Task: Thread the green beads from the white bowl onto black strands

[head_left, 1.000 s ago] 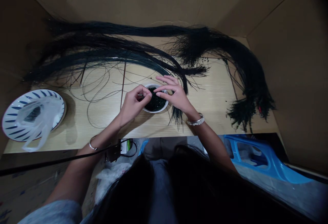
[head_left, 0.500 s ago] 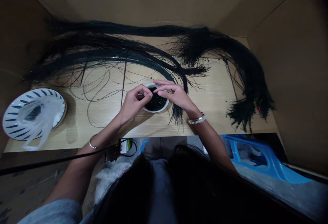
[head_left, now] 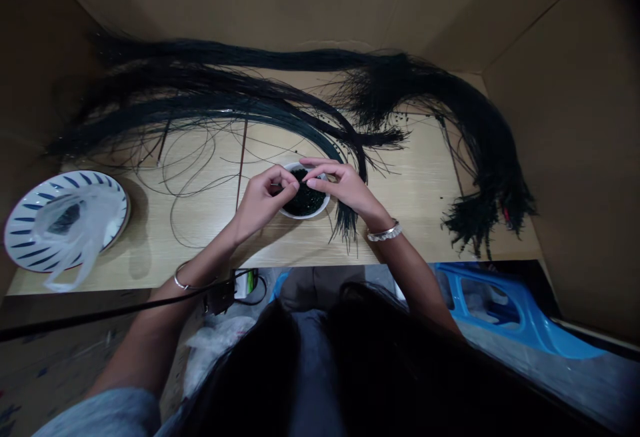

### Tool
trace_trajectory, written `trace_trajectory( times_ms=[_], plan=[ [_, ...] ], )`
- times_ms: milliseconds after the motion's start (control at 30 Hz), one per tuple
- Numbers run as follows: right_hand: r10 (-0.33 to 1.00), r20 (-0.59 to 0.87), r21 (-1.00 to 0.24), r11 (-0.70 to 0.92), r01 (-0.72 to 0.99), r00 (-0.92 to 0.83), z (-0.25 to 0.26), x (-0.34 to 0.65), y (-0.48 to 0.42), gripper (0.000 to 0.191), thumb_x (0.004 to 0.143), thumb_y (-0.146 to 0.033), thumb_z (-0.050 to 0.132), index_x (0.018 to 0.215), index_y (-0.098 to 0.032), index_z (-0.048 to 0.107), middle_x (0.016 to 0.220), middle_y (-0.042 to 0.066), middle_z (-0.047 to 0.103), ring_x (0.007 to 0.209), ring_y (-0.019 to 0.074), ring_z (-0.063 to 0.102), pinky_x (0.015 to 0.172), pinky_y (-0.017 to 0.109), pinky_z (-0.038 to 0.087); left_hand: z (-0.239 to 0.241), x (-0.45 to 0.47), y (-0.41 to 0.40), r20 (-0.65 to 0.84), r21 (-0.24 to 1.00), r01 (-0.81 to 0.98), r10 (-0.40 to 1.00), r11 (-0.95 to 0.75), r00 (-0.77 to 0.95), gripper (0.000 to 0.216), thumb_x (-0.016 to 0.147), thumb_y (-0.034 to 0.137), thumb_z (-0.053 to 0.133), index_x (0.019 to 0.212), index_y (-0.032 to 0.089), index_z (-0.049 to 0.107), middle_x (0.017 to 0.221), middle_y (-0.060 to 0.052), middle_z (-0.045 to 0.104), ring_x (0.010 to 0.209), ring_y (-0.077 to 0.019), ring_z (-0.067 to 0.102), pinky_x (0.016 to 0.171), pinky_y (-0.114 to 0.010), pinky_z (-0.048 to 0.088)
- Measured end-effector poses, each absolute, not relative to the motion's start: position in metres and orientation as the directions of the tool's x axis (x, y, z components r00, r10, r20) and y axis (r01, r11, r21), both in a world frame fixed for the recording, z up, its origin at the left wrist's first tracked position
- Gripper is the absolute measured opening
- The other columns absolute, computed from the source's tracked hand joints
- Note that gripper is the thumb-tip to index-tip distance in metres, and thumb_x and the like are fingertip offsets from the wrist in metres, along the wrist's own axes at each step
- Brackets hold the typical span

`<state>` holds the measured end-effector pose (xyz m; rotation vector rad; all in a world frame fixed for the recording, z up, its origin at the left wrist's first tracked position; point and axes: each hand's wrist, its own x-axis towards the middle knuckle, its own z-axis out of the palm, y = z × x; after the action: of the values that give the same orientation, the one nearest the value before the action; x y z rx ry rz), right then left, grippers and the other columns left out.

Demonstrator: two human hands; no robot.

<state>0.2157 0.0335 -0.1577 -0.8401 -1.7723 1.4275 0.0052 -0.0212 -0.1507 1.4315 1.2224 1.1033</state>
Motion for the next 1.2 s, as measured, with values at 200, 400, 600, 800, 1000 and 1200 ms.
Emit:
trace_trajectory(
  times_ms=[200,400,600,800,1000,1200],
  plan=[
    [0.834,0.103,-0.983,0.168,0.071,-0.542,-0.1572,0.2156,0.0337,0.032,0.083,-0.057,0.079,0.094,-0.027,0.081,0.137,0.007,0.070,0.135,0.0257,0.061,0.123,0.049,0.037,-0.1495,0.0057,-0.0222,0.055,0.983,0.168,0.993,-0.072,0.101,0.025,0.086,0.043,0.076,0.082,0.020,0.067,0.069,-0.001,0.059,0.064,-0.0152,0.056,0.060,-0.028,0.044],
    [0.834,0.097,-0.984,0.161,0.071,-0.544,-0.1565,0.2157,0.0337,0.030,0.083,-0.056,0.079,0.093,-0.027,0.082,0.138,0.006,0.070,0.134,0.0256,0.061,0.123,0.050,0.037,-0.1479,0.0064,-0.0226,0.054,0.983,0.169,0.993,-0.071,0.101,0.023,0.086,0.041,0.076,0.082,0.020,0.067,0.068,-0.001,0.058,0.064,-0.0153,0.055,0.060,-0.028,0.042],
    [0.827,0.114,-0.984,0.171,0.053,-0.551,-0.1565,0.2155,0.0328,0.029,0.085,-0.054,0.079,0.094,-0.027,0.082,0.137,0.007,0.070,0.134,0.0253,0.061,0.123,0.049,0.036,-0.1499,0.0052,-0.0222,0.063,0.980,0.180,0.992,-0.081,0.105,0.019,0.087,0.037,0.074,0.083,0.020,0.068,0.069,-0.002,0.058,0.064,-0.0149,0.056,0.060,-0.027,0.043],
    [0.823,0.155,-0.963,0.249,0.101,-0.547,-0.1580,0.2148,0.0320,0.026,0.087,-0.051,0.078,0.095,-0.027,0.082,0.135,0.007,0.071,0.133,0.0258,0.061,0.123,0.050,0.035,-0.1492,0.0070,-0.0245,0.078,0.972,0.211,0.991,-0.099,0.107,0.018,0.088,0.037,0.073,0.084,0.020,0.067,0.071,-0.002,0.059,0.066,-0.0149,0.055,0.062,-0.028,0.044],
    [0.831,0.178,-0.938,0.306,0.165,-0.527,-0.1631,0.2126,0.0309,0.022,0.086,-0.049,0.079,0.093,-0.028,0.080,0.135,0.005,0.070,0.134,0.0245,0.059,0.123,0.050,0.035,-0.1503,0.0093,-0.0282,0.088,0.956,0.271,0.990,-0.115,0.112,0.021,0.090,0.039,0.072,0.086,0.019,0.065,0.076,-0.001,0.061,0.067,-0.0138,0.056,0.062,-0.026,0.043],
    [0.842,0.164,-0.948,0.278,0.152,-0.514,-0.1615,0.2140,0.0305,0.021,0.090,-0.045,0.074,0.093,-0.025,0.079,0.133,0.007,0.071,0.132,0.0251,0.061,0.121,0.048,0.037,-0.1519,0.0092,-0.0279,0.111,0.945,0.296,0.988,-0.139,0.111,0.020,0.091,0.039,0.071,0.089,0.019,0.066,0.077,-0.001,0.063,0.068,-0.0140,0.058,0.064,-0.026,0.045]
  ],
)
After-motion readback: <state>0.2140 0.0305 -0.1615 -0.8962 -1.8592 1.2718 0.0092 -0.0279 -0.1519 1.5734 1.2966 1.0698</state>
